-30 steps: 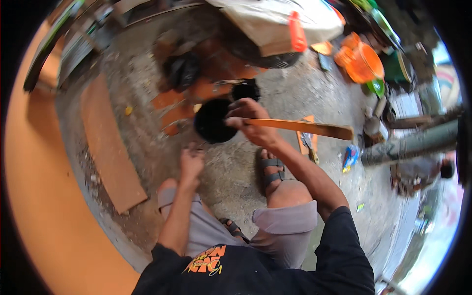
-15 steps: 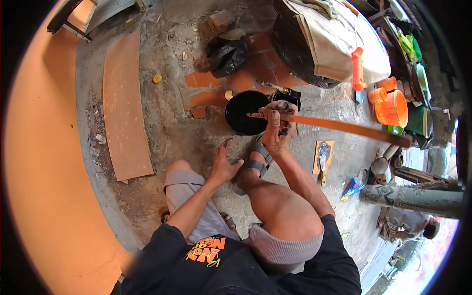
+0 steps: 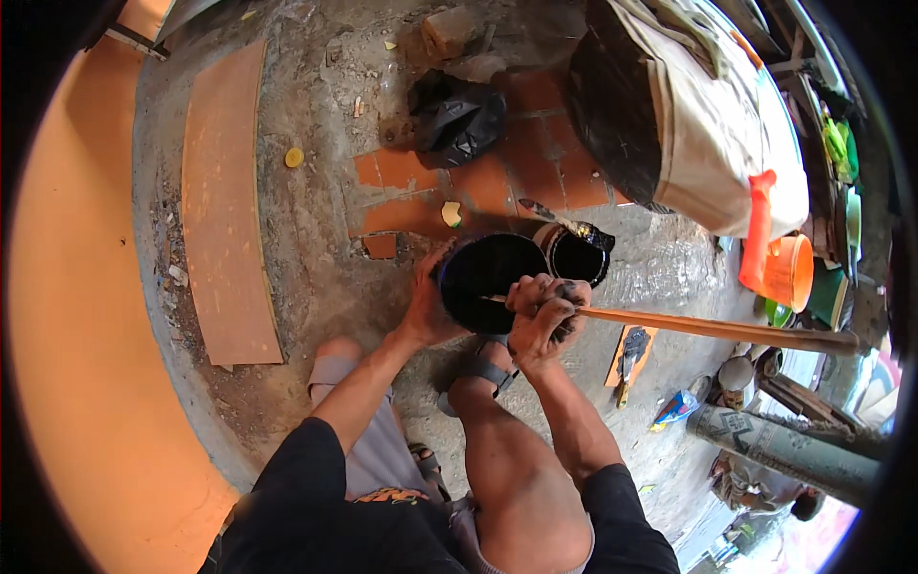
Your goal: The person pours a liquid from a plastic bottle into a bucket of black paint, stirs the mixture using a long wooden stick, and then uses a putty knife to mix a thick black paste on a piece of cardboard.
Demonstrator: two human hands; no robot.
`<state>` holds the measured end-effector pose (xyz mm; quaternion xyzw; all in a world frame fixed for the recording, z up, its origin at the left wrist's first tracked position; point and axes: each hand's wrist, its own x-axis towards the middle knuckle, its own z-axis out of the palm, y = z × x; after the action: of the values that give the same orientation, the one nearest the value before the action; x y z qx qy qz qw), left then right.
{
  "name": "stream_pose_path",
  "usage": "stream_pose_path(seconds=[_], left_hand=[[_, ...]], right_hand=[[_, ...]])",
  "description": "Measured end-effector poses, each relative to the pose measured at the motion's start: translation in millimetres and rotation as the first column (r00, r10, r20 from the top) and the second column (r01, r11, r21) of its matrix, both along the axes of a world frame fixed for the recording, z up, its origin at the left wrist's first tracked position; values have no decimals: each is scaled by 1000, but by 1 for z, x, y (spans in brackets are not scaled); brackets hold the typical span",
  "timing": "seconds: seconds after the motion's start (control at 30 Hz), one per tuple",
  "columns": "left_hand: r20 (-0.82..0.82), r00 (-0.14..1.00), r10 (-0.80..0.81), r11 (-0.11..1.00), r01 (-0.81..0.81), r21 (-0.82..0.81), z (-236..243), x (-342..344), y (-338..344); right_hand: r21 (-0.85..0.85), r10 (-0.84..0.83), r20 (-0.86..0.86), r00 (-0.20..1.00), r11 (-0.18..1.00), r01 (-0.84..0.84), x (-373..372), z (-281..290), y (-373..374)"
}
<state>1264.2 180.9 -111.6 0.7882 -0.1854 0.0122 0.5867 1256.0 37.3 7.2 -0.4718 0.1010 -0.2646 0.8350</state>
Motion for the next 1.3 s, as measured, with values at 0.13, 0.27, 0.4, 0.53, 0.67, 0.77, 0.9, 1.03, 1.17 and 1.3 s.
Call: stream_pose_path(seconds=[0.13,0.27,0.4,0.53,0.67,0.77,0.9,1.03,1.17,1.3], left_hand=[[-36,995,-95,979,100,180,5,9,1],[-47,979,-197,974,201,106,2,19,5],[-55,962,-267,908,270,319,4,24,9],[-85,971,-225,959,236,158,-7,22,17],[-105,958,-265,956,276,101,-10,19,13],[-83,967,-241,948,253,194,-6,17,3],[-194,946,-258,953,282,109,-5,21,7],[-179,951,-251,940,284,189,6,25,8],[-100,968,-228,951,244,191,1,21,13],[-133,964,-232,963,246,105,-13,21,9]], right_hand=[[-81,88,44,995,993,-84,25,0,-4],[-185,34,104,994,983,-14,27,-6,-26],[-314,-130,116,985,936,161,3,-5,-33],[-328,-151,-240,959,942,66,-25,8,-14],[-138,3,-183,983,990,-29,-16,-8,-8],[-222,89,28,996,972,-81,9,-5,-16],[-384,67,115,991,923,-18,4,-17,-36],[-884,-52,-283,958,400,-240,-34,-9,-62],[-373,33,-1,999,927,-31,-36,-5,-26],[-77,129,36,991,989,-126,-29,-19,-12]])
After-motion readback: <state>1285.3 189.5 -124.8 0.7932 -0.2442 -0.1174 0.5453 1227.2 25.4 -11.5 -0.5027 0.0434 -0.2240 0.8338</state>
